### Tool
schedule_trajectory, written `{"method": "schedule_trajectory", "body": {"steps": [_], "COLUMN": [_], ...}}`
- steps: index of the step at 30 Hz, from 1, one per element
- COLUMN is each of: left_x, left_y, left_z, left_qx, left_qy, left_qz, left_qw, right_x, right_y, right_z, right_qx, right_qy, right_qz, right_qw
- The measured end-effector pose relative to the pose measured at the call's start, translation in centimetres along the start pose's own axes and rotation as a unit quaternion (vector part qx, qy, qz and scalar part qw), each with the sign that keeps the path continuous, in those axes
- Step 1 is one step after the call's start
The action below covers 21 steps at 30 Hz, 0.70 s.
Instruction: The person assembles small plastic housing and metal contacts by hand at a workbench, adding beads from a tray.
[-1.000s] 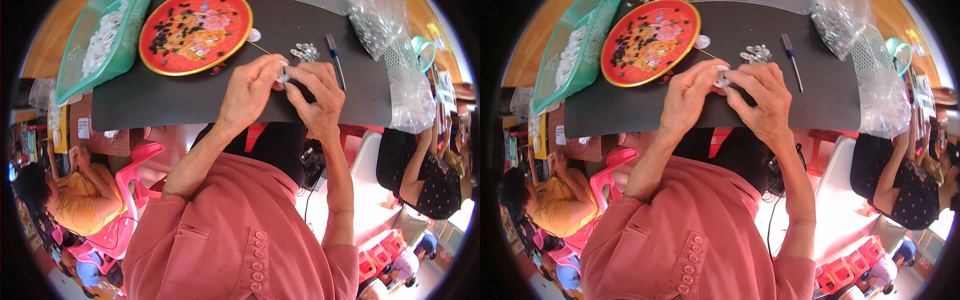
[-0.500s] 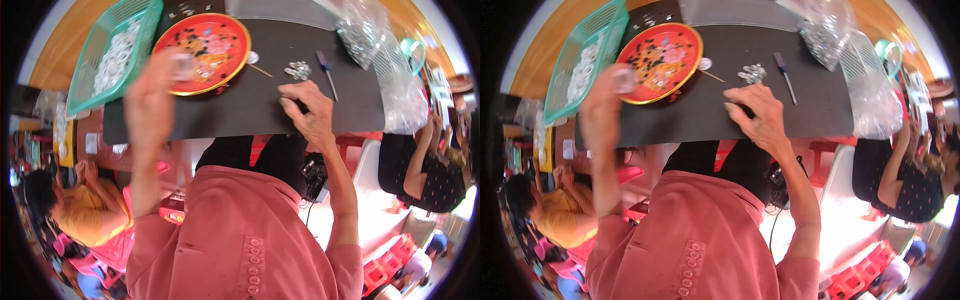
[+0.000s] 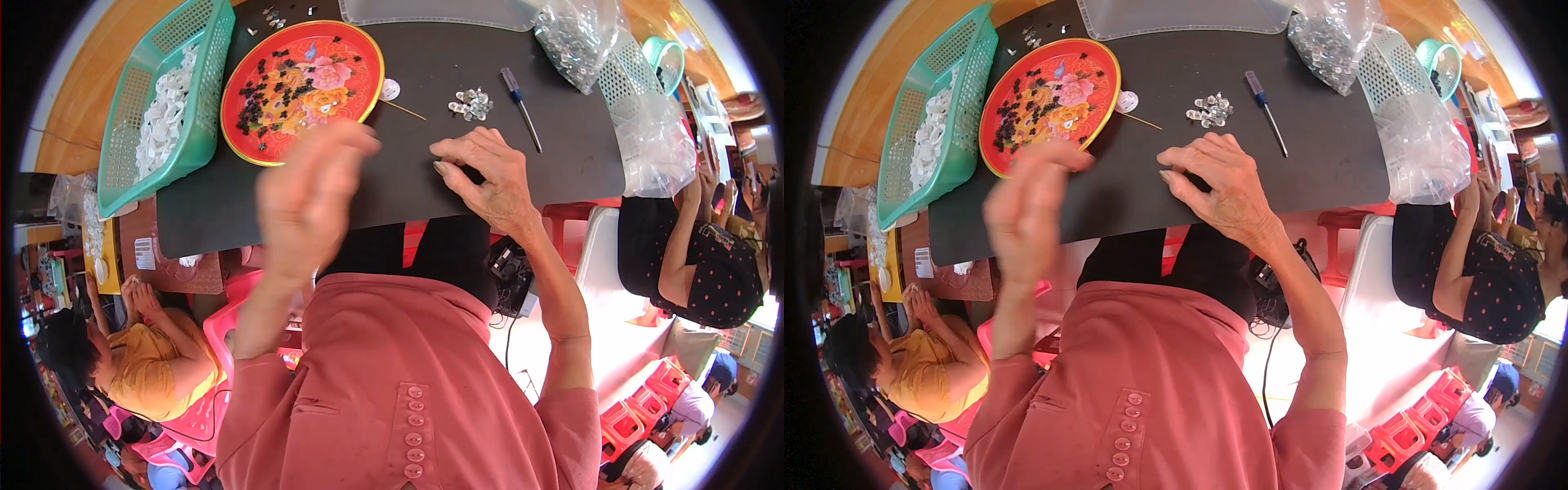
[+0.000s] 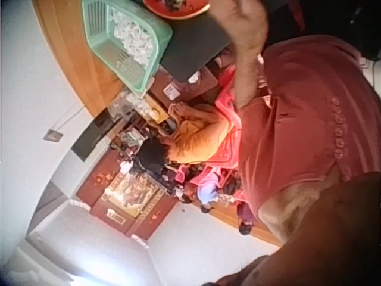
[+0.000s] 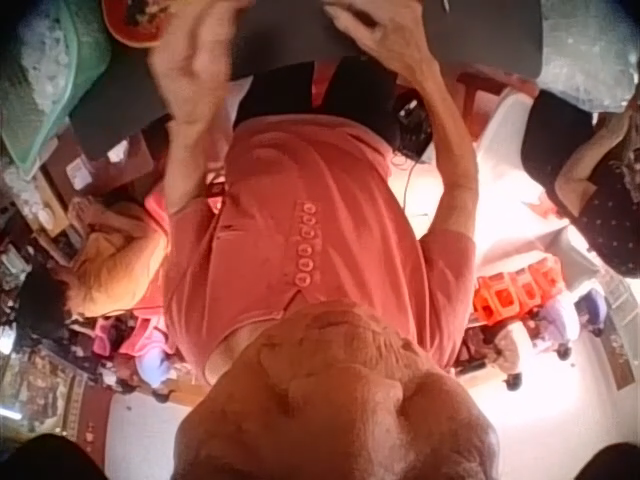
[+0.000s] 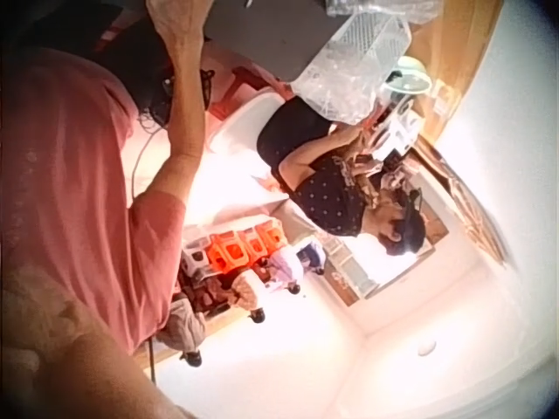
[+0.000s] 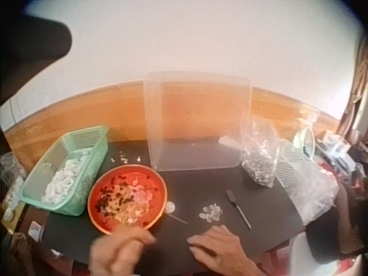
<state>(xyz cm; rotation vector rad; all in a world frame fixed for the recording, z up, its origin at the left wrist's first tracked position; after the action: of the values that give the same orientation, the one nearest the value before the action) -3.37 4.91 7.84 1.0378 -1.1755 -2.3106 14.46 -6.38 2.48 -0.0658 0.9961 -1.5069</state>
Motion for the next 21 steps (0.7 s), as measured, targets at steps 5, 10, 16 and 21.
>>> {"method": "schedule_trajectory", "body": {"steps": [5,10,16,21], "left_x": [1.9,2.0,1.6,1.8], "left_y": [-3.1,-3.5,-3.0,-3.5], "left_z": [-7.4,-8.9,-7.7,-6.5], "left_qx": [0.252,0.231,0.222,0.212], "left_qy": [0.025,-0.029,-0.012,0.019], "left_qz": [0.094,0.092,0.072,0.086], "left_qw": [0.963,0.968,0.972,0.973], "right_x": [-0.4,-5.0,-8.4,-9.7], "right_y": [0.7,0.3,2.6,3.0], "right_z": [0.3,0.3,-4.1,-5.7], "right_qx": [-0.079,-0.018,0.041,0.041], "right_qy": [0.053,0.054,-0.036,-0.076], "right_qz": [-0.084,-0.064,-0.071,-0.087], "right_qw": [0.992,0.996,0.996,0.992]}}
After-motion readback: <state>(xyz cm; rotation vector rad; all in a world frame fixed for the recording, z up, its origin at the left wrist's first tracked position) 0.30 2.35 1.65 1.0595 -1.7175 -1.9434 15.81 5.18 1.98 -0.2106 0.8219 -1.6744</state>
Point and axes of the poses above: each hand's wrist, its own x-axis away from the middle knuckle, its own z-axis out of the back of the hand, y = z × x, the point moved 3 cm from there along -x, towards the middle knuckle, and after that the axes turned 4 degrees about -z, right-handed, at the moved point
